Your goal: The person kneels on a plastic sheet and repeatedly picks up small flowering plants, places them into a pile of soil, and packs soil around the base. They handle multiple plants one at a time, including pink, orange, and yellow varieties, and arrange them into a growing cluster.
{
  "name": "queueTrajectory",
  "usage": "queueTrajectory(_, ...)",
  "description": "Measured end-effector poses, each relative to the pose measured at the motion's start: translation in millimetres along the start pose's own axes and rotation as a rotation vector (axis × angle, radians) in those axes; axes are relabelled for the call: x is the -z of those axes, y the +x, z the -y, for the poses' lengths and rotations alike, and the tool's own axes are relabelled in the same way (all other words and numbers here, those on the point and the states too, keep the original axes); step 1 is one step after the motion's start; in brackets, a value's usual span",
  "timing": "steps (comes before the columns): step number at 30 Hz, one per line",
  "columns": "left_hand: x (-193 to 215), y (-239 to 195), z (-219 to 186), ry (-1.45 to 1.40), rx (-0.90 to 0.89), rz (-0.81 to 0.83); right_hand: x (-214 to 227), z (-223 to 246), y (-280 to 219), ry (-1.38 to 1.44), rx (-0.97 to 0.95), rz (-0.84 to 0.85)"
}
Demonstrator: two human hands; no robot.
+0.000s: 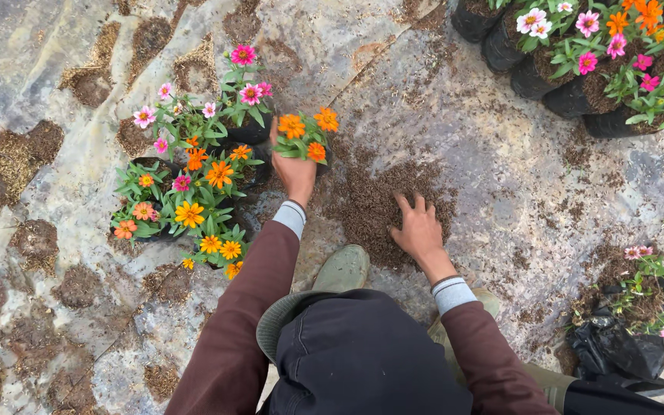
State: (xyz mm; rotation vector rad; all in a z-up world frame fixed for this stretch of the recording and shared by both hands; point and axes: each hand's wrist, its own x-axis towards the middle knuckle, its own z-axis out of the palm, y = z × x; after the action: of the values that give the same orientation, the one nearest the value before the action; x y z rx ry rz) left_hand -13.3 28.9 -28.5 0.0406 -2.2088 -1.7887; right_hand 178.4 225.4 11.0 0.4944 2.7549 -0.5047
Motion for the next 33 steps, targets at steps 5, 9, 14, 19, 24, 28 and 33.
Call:
queueTrajectory(5, 3.8, 2.3, 21.3, -0.033, 0.071, -0.063, -5.2, -1.5, 3.0, -0.068, 0.044, 0.035)
queueTrajectory(9, 5.5, 1.4, 25.8, -0.082, 0.049, -0.045, -12.7, -7.6, 5.2, -0.047, 0.064, -0.024)
queueTrajectory(14, 18.0, -5.9, 13.3, 0.017, -0.019, 0.109, -17.2, -12.4, 4.3, -0.045, 0.06, -0.043)
queueTrajectory(19, 36.2, -21.6, 0.0, 0.129, -0.119, 0.212, -17.7, -10.8, 2.1, -0.059, 0.068, -0.071)
queueTrajectory(24, 23.5, -16.6, 10.0, 0.181, -0.101, 0.138, -17.5, -10.7, 0.2, -0.059, 0.079, -0.083)
queueTrajectory(28, 14.3, -15.9, 16.3, 0.261, -0.223, 0.086, -17.7, -10.5, -1.1, -0.056, 0.063, -0.073)
queueTrajectory(33, 15.8, -18.9, 3.7, 0.181, -0.126, 0.078, -17.3, -9.5, -2.6, -0.055, 0.062, -0.084)
